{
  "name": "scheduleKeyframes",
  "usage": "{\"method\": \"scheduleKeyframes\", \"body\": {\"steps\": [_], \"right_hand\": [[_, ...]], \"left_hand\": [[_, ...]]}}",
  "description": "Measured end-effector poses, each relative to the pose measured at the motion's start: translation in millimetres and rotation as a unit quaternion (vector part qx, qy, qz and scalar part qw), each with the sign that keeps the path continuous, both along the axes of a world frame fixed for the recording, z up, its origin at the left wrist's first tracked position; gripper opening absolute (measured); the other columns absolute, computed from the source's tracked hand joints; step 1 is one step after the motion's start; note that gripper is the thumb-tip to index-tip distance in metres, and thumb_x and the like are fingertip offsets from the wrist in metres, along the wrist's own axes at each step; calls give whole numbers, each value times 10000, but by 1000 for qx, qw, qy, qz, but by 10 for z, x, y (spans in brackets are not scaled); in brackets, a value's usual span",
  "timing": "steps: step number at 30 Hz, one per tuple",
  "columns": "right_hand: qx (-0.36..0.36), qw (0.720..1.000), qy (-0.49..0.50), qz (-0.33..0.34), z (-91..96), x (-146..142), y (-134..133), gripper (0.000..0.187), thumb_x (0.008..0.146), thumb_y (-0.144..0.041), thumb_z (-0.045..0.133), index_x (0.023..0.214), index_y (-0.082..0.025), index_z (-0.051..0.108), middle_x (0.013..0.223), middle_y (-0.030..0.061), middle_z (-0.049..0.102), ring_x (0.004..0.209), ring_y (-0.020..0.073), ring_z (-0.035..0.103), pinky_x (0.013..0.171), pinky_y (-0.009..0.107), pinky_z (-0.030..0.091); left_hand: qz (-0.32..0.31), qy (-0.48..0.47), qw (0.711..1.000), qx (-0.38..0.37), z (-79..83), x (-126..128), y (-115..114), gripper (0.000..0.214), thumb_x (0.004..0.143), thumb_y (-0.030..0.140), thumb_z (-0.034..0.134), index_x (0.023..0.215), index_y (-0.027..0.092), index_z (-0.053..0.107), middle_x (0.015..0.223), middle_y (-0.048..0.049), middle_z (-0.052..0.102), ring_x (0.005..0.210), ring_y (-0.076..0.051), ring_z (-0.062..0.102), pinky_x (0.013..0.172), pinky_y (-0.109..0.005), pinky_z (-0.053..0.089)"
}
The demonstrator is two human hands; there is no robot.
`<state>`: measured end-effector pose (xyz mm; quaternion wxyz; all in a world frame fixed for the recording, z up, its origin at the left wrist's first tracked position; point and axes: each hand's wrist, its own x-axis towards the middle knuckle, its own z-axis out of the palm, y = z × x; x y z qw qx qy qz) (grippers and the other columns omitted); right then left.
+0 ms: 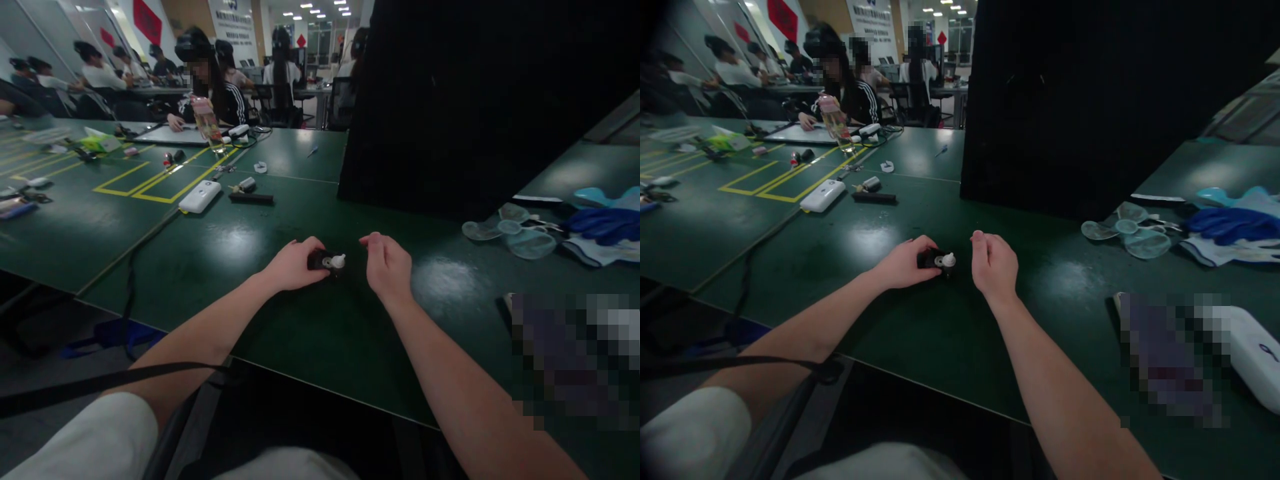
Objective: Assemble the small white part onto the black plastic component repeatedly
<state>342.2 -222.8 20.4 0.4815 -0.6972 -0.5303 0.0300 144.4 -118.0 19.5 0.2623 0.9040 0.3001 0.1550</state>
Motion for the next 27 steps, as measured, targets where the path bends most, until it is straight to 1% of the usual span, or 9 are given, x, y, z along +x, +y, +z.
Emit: {"method": "scheduleKeyframes", "body": {"steps": [3, 7, 10, 13, 15, 18, 24, 25, 27], "right_hand": [[-9, 1000, 22, -1, -35, 7, -8, 627, 1000, -636, 289, 880, -184, 707, 862, 90, 705, 798, 215, 649, 676, 334, 470], [-11, 998, 60, -14, -28, 58, -80, 673, 974, -691, 271, 861, -186, 701, 875, 97, 714, 822, 225, 658, 678, 338, 469], [-19, 995, 91, -28, 11, 113, -149, 697, 957, -720, 264, 838, -188, 697, 844, 97, 712, 806, 230, 659, 668, 341, 466], [-20, 994, 102, -31, 36, 141, -181, 701, 951, -729, 262, 823, -191, 692, 804, 93, 703, 777, 227, 654, 652, 337, 459], [-21, 995, 95, -25, 40, 128, -180, 692, 953, -725, 267, 812, -194, 687, 771, 84, 690, 746, 219, 645, 633, 330, 452], [-36, 997, 66, -3, 41, 71, -172, 675, 958, -714, 279, 796, -196, 680, 673, 57, 638, 651, 199, 608, 591, 322, 431], [-64, 997, 16, 28, 63, -10, -188, 650, 961, -699, 307, 781, -197, 678, 584, 22, 561, 527, 165, 514, 537, 308, 387], [-66, 997, 15, 27, 66, -8, -192, 651, 962, -699, 305, 779, -197, 679, 586, 23, 562, 524, 163, 512, 537, 307, 386], [-67, 997, 19, 22, 69, 4, -196, 660, 963, -700, 293, 780, -198, 680, 578, 22, 559, 524, 164, 516, 541, 307, 388]], "left_hand": [[6, 4, 1000, -12, -33, 4, 4, 482, 775, 434, 708, 1189, 246, 547, 1161, -80, 686, 1005, -266, 673, 879, -433, 532], [12, -4, 1000, -14, -44, -54, 14, 526, 769, 365, 700, 1247, 241, 519, 1176, -82, 673, 978, -243, 677, 834, -383, 547], [53, 15, 998, 15, 15, -243, 74, 521, 771, 345, 681, 1255, 246, 516, 1124, -75, 684, 945, -243, 675, 801, -377, 548], [98, 42, 989, 104, 72, -569, 219, 499, 759, 330, 672, 1235, 249, 550, 1108, -72, 687, 1002, -276, 657, 883, -429, 528], [113, 52, 979, 164, 78, -816, 343, 487, 744, 294, 661, 1223, 248, 582, 1158, -73, 672, 1072, -291, 632, 967, -456, 495], [126, 67, 965, 222, 59, -1137, 495, 517, 728, 245, 634, 1245, 239, 609, 1243, -95, 625, 1136, -304, 589, 1009, -469, 472], [69, 111, 942, 309, 60, -1482, 634, 535, 712, 179, 625, 1238, 270, 656, 1246, -114, 592, 1223, -345, 506, 1133, -578, 315], [87, 102, 941, 310, 47, -1518, 664, 524, 716, 182, 625, 1232, 266, 657, 1249, -115, 588, 1229, -346, 501, 1132, -572, 319], [165, 57, 938, 298, -13, -1569, 745, 506, 725, 207, 634, 1230, 237, 646, 1254, -123, 583, 1239, -343, 500, 1114, -538, 357]]}}
